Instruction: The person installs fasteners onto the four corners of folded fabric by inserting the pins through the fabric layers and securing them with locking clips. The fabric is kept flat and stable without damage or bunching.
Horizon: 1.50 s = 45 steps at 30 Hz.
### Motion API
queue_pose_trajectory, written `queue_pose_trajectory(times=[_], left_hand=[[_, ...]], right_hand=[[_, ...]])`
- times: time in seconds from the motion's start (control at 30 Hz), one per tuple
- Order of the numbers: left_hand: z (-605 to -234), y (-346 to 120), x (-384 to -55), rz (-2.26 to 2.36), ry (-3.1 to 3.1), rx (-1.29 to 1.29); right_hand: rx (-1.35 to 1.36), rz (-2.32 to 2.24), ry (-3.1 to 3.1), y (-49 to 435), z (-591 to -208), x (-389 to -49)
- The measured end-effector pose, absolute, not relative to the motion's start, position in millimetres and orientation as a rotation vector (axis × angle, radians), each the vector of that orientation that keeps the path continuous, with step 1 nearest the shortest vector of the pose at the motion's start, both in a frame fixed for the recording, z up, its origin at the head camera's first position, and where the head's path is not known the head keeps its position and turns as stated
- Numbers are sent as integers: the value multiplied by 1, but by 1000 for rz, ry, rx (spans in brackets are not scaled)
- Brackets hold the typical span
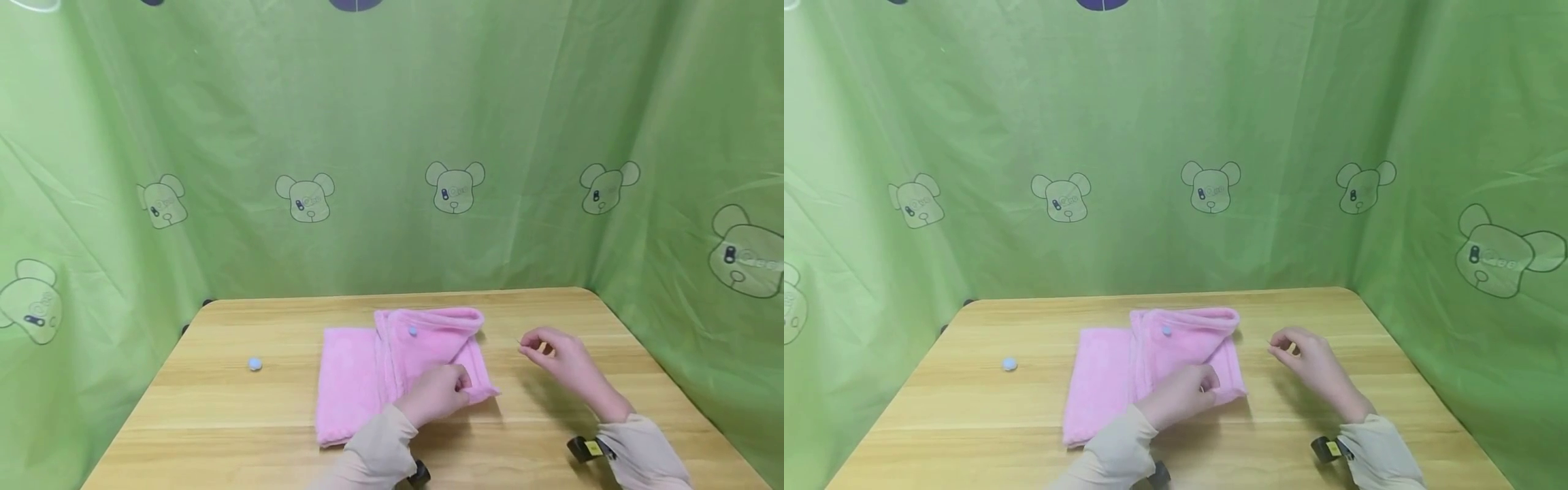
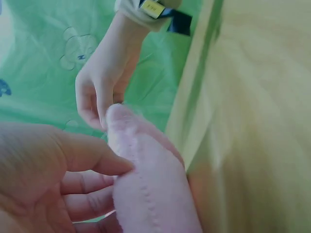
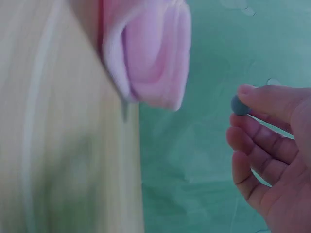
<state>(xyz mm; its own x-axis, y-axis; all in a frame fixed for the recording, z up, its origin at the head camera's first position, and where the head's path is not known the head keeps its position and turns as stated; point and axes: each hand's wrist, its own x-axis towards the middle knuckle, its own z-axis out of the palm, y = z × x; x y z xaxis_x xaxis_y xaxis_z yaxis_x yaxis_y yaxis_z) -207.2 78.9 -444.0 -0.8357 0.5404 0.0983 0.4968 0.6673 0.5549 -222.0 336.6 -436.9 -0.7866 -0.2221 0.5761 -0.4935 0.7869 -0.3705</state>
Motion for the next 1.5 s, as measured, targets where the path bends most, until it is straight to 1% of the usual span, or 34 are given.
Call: queue_pose_trajectory(times=[0.17, 0.4, 0.53, 0.77, 0.87, 1.13, 1.5], left_hand=[[-434, 66, -218, 1123, 2768, 804], [-418, 40, -233, 1287, 2786, 744], [-414, 32, -238, 1347, 2772, 719], [-413, 26, -241, 1396, 2739, 684], [-412, 25, -241, 1397, 2729, 677], [-408, 24, -241, 1396, 2704, 681], [-411, 29, -239, 1353, 2679, 734]], right_hand=[[526, 791, -2371, 324, -427, -219], [508, 1356, -2457, 290, -415, -208], [564, 1525, -2503, 268, -419, -205], [683, 1482, -2533, 244, -440, -209], [692, 1445, -2531, 239, -447, -211], [739, 1401, -2462, 226, -453, -214], [665, 1378, -2353, 218, -461, -215]])
